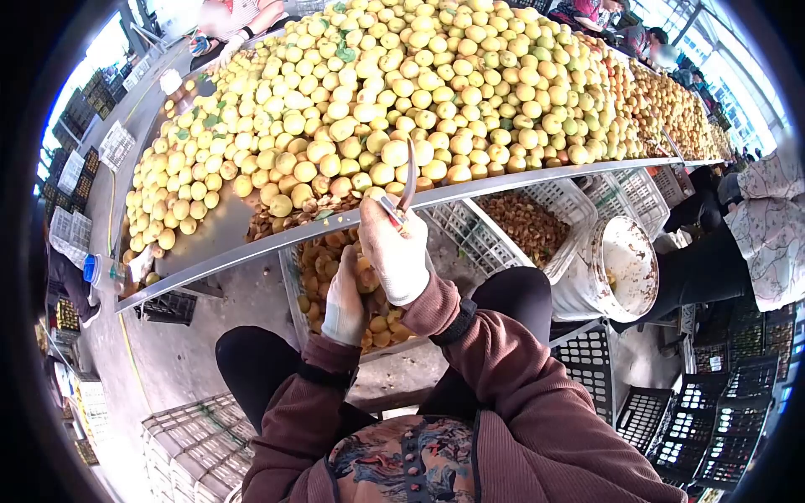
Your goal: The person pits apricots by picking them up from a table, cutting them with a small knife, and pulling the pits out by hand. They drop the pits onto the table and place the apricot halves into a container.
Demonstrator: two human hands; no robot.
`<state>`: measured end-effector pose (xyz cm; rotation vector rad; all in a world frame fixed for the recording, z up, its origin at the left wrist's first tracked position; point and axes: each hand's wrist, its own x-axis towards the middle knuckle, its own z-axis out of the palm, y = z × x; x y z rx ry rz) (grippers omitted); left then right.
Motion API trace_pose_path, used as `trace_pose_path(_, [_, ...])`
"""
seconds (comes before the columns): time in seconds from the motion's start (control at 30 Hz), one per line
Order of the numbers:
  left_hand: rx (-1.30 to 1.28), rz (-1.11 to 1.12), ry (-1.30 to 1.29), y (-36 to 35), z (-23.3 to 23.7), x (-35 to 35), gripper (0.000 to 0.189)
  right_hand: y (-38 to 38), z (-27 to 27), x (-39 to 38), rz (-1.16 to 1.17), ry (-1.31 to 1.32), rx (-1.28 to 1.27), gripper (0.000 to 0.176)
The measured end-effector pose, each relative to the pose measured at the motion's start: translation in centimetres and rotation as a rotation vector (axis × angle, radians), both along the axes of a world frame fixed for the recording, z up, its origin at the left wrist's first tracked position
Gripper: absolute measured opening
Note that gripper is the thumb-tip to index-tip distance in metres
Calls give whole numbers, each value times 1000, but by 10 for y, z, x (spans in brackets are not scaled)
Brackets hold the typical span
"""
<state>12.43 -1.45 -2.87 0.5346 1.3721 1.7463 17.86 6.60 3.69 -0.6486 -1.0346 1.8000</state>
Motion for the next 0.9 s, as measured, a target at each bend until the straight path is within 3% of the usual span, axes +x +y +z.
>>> trace_pose_path(0.1, [-139, 26, -103, 8, -26, -4, 50, 1, -21, 3, 109, 19, 106, 25])
trace_pose_path(0.13, [13, 73, 147, 16, -58, -6, 47, -5, -16, 5, 102, -173, 195, 17])
trace_pose_path(0.17, [164, 120, 399, 20, -56, -8, 44, -9, -13, 4, 32, -315, 513, 13])
trace_pose_path(0.23, [170, 71, 387, 10, -54, -11, 41, -8, -19, 1, 48, -244, 784, 12])
trace_pose_path(0.27, [-107, -23, 198, 4, -15, -15, 39, -16, -9, -2, 74, -273, 363, 17])
trace_pose_path(0.3, [-383, -116, 3, -1, 6, -19, 37, -3, -16, -15, 53, -183, 153, 32])
trace_pose_path(0.33, [-287, -77, -147, 2, -19, -22, 36, 4, -19, -10, 147, -39, 79, 37])
trace_pose_path(0.37, [18, 48, 430, 2, -40, -15, 34, 7, -10, -5, 237, 105, 2, 42])
trace_pose_path(0.43, [-35, 43, 775, 1, -58, -23, 33, 11, -20, -10, 214, 200, -154, 47])
trace_pose_path(0.57, [73, -44, 763, -4, -42, -26, 30, 22, -41, -11, 269, 317, -298, 44])
trace_pose_path(0.63, [-100, -251, 105, -9, -16, -27, 32, 24, -44, -11, 286, 343, -336, 43])
trace_pose_path(0.7, [-76, -272, 15, -10, -20, -33, 31, 27, -46, -12, 277, 343, -365, 42])
trace_pose_path(0.77, [129, -457, -425, -11, -31, -45, 35, 30, -50, -13, 268, 334, -378, 42])
trace_pose_path(0.8, [-60, -257, 454, -11, -26, -32, 43, 31, -53, -13, 272, 349, -405, 43])
trace_pose_path(0.83, [-64, -257, 454, -11, -31, -33, 43, 33, -56, -15, 281, 366, -431, 44])
trace_pose_path(0.9, [143, -28, 1222, -9, -48, -38, 55, 31, -56, -17, 272, 365, -439, 45])
